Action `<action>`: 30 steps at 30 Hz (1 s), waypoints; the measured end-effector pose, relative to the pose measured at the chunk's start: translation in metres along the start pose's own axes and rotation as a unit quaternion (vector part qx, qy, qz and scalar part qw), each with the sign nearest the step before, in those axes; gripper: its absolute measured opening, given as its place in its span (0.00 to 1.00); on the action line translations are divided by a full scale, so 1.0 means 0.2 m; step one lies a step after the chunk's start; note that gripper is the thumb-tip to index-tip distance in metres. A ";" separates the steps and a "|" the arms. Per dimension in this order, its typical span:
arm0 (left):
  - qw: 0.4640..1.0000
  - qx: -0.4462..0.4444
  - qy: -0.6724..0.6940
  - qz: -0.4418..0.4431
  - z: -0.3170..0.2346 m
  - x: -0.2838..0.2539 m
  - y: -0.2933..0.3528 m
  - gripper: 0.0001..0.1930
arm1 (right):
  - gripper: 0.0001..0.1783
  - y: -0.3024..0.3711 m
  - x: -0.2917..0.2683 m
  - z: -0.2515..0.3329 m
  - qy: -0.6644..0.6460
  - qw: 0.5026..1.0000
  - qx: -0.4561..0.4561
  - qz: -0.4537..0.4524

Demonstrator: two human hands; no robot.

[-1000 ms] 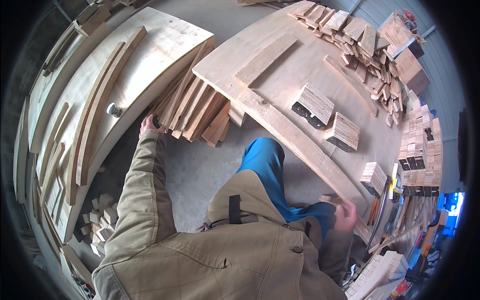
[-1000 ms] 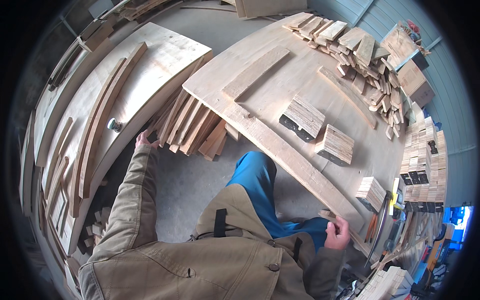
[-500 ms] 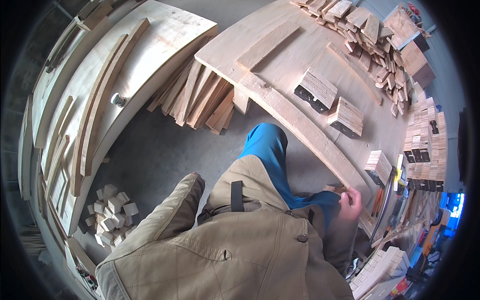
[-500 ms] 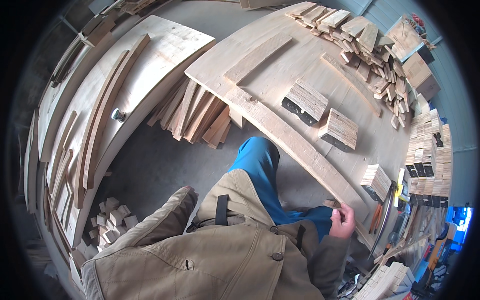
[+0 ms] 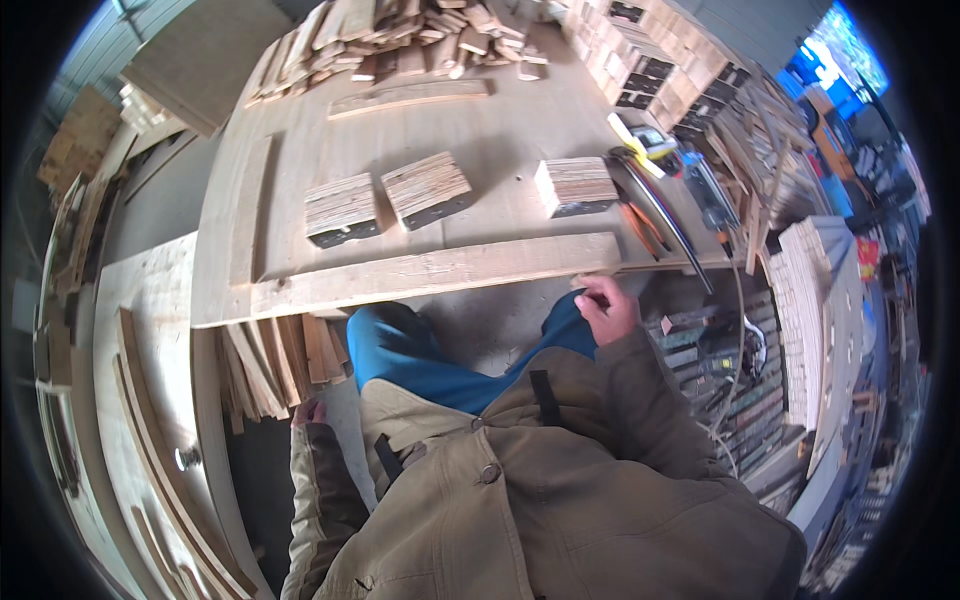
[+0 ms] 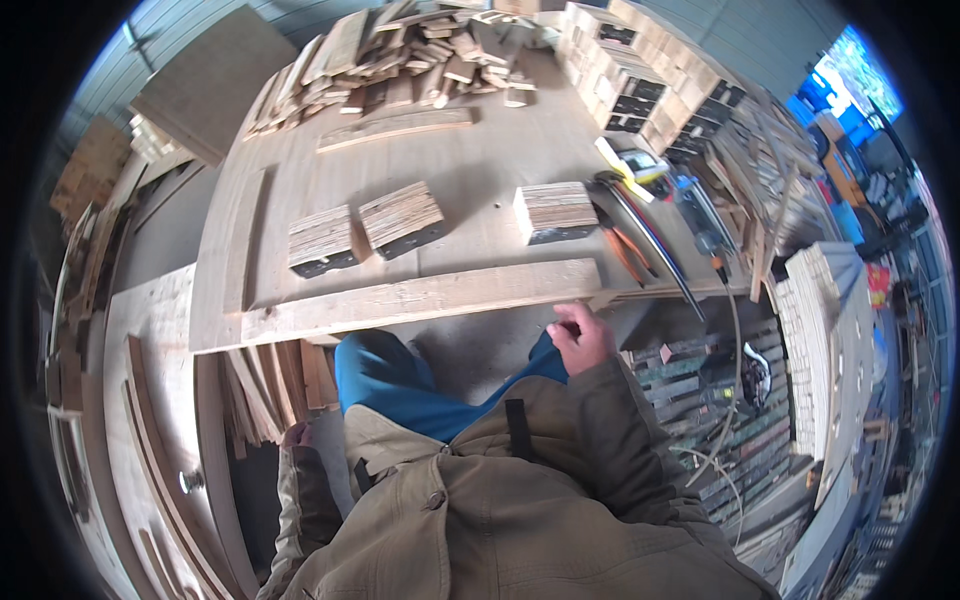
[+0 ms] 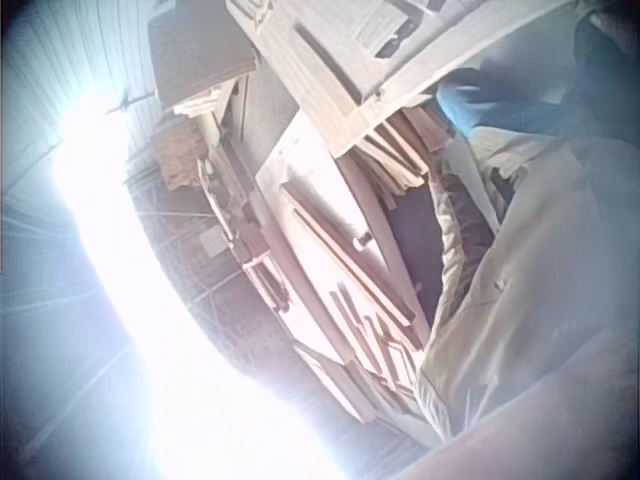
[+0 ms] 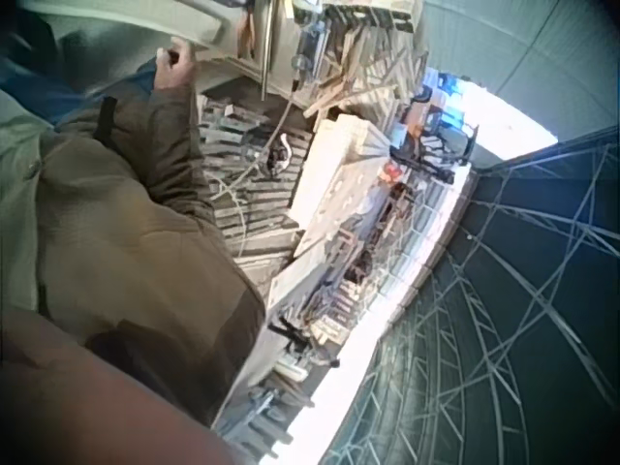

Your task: The person uses a hammer and chisel to split small wooden blocks on a workbench. They repeatedly position the chisel on the wood, strike it with the hammer, and move the split pieces aside. The person handles multiple blocks one at a time, placing finished pieces into a nearby bin.

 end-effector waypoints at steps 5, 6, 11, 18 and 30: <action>0.985 0.160 0.061 0.004 -0.57 0.13 -0.15 0.11 | 0.16 0.00 -0.13 -0.07 0.005 0.997 0.024 -0.067; 0.965 0.253 0.064 0.004 -0.75 0.15 -0.14 0.10 | 0.16 -0.01 -0.16 -0.07 0.017 0.997 0.012 -0.081; 0.916 0.398 0.047 0.019 -1.50 0.29 -0.01 0.10 | 0.16 -0.02 -0.28 -0.16 0.010 0.991 0.033 -0.127; 0.878 0.477 0.014 0.046 -2.14 0.62 0.18 0.18 | 0.17 -0.07 -0.40 -0.27 0.002 0.985 0.040 -0.169; 0.798 0.595 -0.052 0.076 -2.36 1.18 0.27 0.22 | 0.24 -0.24 -0.57 -0.29 0.028 0.982 0.033 -0.183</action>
Point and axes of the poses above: each hand's wrist, its own y-axis away from the middle knuckle, its own x-axis out of the palm, z = x × y, the point moved 6 cm from there along -y, towards the middle knuckle, and after that the axes turned 7 degrees about -z, right-handed, at the moved point
